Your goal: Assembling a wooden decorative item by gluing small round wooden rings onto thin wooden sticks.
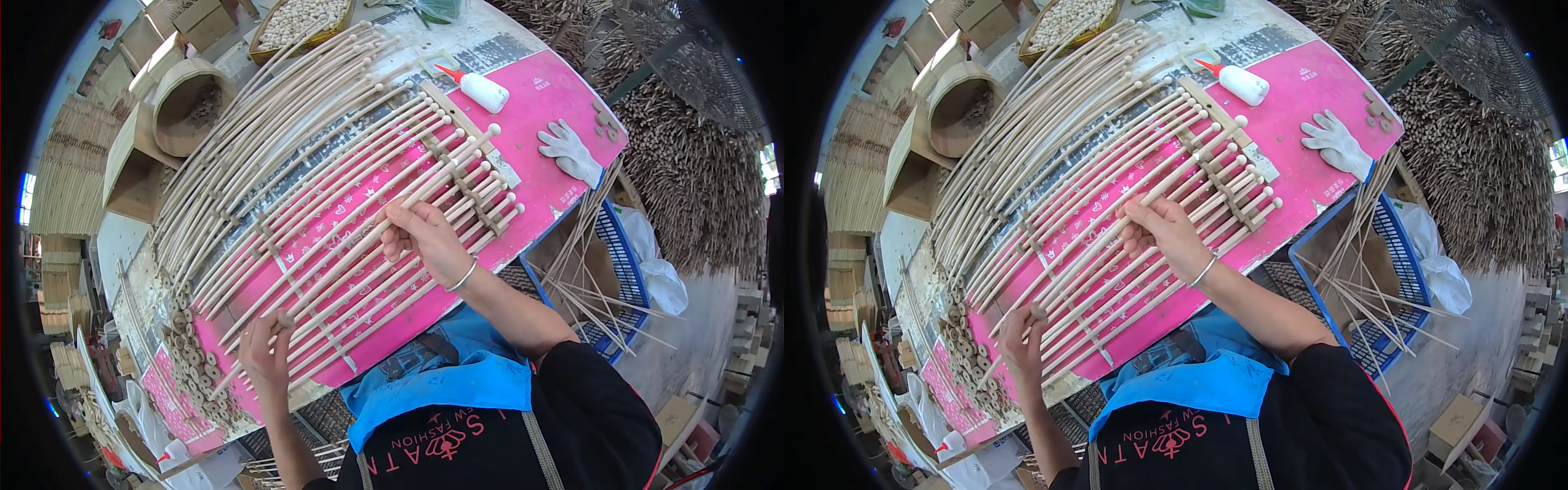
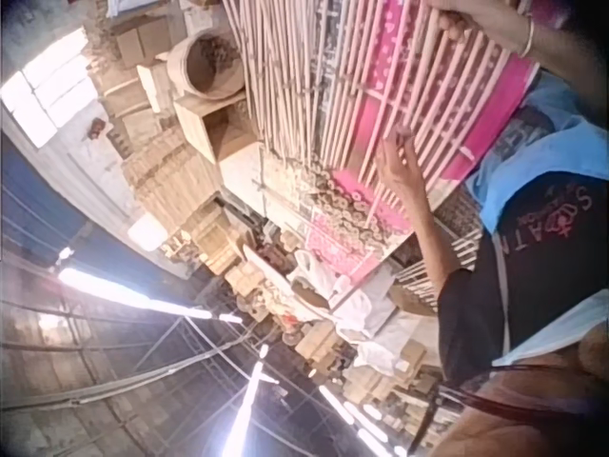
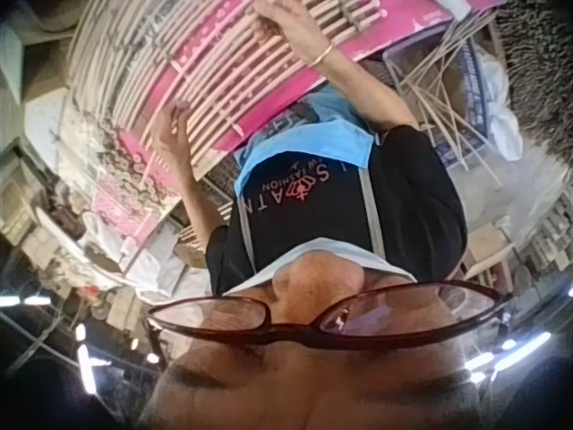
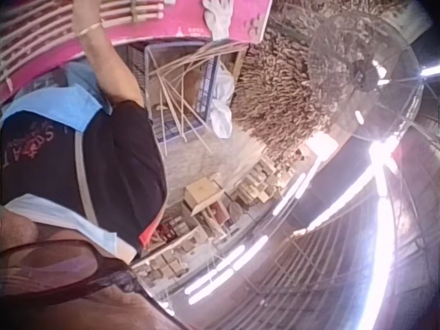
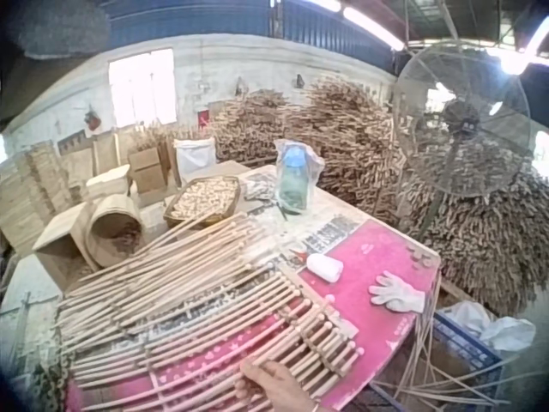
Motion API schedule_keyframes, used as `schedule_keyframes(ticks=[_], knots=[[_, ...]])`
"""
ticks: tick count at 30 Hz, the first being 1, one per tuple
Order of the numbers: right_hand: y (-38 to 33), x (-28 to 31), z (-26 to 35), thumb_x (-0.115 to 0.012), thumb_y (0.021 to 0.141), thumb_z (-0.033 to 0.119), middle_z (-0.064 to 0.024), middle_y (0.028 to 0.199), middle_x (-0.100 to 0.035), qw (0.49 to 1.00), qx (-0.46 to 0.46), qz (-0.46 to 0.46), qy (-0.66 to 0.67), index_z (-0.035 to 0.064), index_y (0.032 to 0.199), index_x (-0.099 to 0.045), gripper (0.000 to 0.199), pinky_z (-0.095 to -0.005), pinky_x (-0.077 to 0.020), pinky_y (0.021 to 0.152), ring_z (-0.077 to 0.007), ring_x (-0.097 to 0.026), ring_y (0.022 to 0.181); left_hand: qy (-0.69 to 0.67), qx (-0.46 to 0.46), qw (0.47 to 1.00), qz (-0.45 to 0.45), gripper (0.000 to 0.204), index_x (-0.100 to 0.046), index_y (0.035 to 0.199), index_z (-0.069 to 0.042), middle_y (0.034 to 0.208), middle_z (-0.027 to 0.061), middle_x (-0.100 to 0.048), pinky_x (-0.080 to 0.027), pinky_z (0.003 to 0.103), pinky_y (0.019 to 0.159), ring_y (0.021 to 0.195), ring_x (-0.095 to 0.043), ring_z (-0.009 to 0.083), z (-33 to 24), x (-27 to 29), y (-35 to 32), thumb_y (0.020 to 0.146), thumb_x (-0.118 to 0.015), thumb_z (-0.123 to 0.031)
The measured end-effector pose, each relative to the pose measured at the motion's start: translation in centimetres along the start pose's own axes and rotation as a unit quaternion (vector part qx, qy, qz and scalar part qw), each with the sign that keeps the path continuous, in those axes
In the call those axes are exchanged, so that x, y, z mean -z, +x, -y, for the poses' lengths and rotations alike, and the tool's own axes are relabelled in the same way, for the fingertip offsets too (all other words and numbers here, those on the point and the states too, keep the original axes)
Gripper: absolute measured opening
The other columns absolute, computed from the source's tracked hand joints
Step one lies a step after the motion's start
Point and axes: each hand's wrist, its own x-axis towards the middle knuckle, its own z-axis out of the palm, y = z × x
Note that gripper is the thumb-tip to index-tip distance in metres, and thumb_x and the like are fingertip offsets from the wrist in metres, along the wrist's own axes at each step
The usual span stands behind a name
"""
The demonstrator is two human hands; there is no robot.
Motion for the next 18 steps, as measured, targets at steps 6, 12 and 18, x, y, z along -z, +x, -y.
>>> schedule_keyframes(ticks=[6,12,18], knots=[[-1.9,-4.0,-3.6,-0.056,0.110,0.026,-0.0050,0.090,-0.071,0.993,-0.070,0.094,0.000,0.0020,0.116,-0.068,0.027,-0.0251,-0.0590,0.066,-0.0107,-0.070,0.075,0.007,-0.075,0.997,-0.002,0.018,-0.072,0.103,-0.004,0.094,0.0114,-0.071,-0.052,0.039,0.072,0.083,-0.069,0.0281,-5.6,-4.4,2.9,0.086,-0.078,-0.007],[-2.5,-3.3,-2.0,-0.062,0.107,0.024,-0.0031,0.100,-0.071,0.993,-0.034,0.092,-0.070,0.0037,0.135,-0.064,0.034,-0.0225,-0.0590,0.070,-0.0069,-0.068,0.085,-0.046,-0.087,0.995,-0.007,0.042,-0.068,0.137,-0.009,0.092,0.0114,-0.070,-0.054,0.037,0.073,0.082,-0.070,0.0252,-6.1,-5.3,3.3,0.095,-0.072,-0.006],[-2.8,-3.2,-3.5,-0.067,0.104,0.017,-0.0056,0.110,-0.074,0.992,-0.061,0.104,-0.026,0.0039,0.136,-0.065,0.035,-0.0254,-0.0619,0.076,-0.0094,-0.070,0.089,-0.073,-0.033,0.997,0.012,0.045,-0.066,0.142,-0.008,0.086,0.0116,-0.068,-0.053,0.034,0.067,0.074,-0.066,0.0205,-6.7,-4.8,2.6,0.097,-0.070,-0.003]])
